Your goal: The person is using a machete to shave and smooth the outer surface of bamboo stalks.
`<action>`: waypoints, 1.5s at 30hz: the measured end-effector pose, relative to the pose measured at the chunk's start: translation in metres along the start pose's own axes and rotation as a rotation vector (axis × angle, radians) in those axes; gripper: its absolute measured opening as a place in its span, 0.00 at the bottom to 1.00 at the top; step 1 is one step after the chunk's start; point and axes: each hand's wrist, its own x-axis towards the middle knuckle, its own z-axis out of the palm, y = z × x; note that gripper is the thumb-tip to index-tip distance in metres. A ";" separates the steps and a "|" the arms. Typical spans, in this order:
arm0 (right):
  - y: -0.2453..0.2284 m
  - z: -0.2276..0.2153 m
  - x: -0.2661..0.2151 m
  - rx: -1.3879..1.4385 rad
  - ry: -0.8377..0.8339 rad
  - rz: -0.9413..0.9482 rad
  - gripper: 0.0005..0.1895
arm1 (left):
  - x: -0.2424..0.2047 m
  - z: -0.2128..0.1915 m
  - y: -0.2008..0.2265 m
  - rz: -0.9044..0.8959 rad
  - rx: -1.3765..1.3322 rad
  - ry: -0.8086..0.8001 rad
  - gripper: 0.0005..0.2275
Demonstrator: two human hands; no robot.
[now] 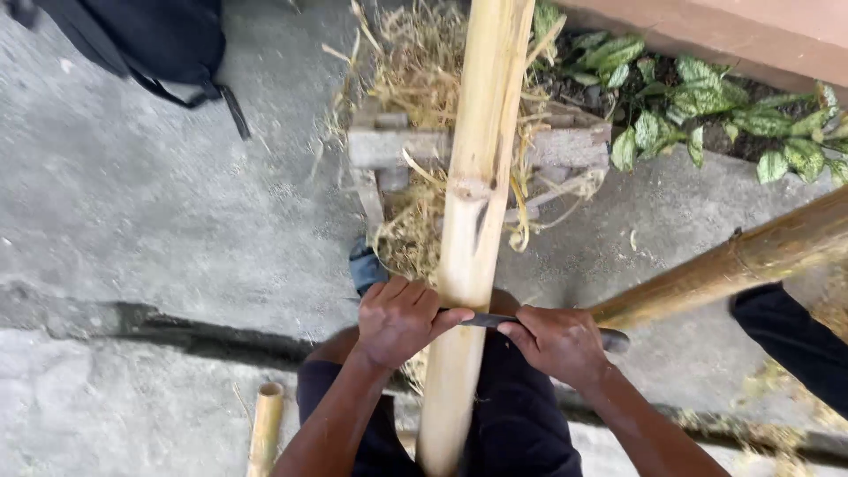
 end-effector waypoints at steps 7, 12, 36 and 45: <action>0.028 -0.021 0.061 -0.182 -0.031 0.126 0.18 | 0.068 -0.001 -0.031 -0.023 -0.076 -0.020 0.24; 0.013 -0.024 0.059 -0.268 0.051 0.088 0.10 | 0.064 -0.009 -0.043 0.028 -0.135 -0.146 0.24; 0.086 -0.021 0.146 -0.311 -0.134 0.128 0.07 | 0.174 0.032 -0.090 -0.101 0.211 -0.304 0.26; 0.099 -0.023 0.162 -0.305 -0.347 0.257 0.06 | 0.162 0.039 -0.101 -0.215 0.120 -0.381 0.23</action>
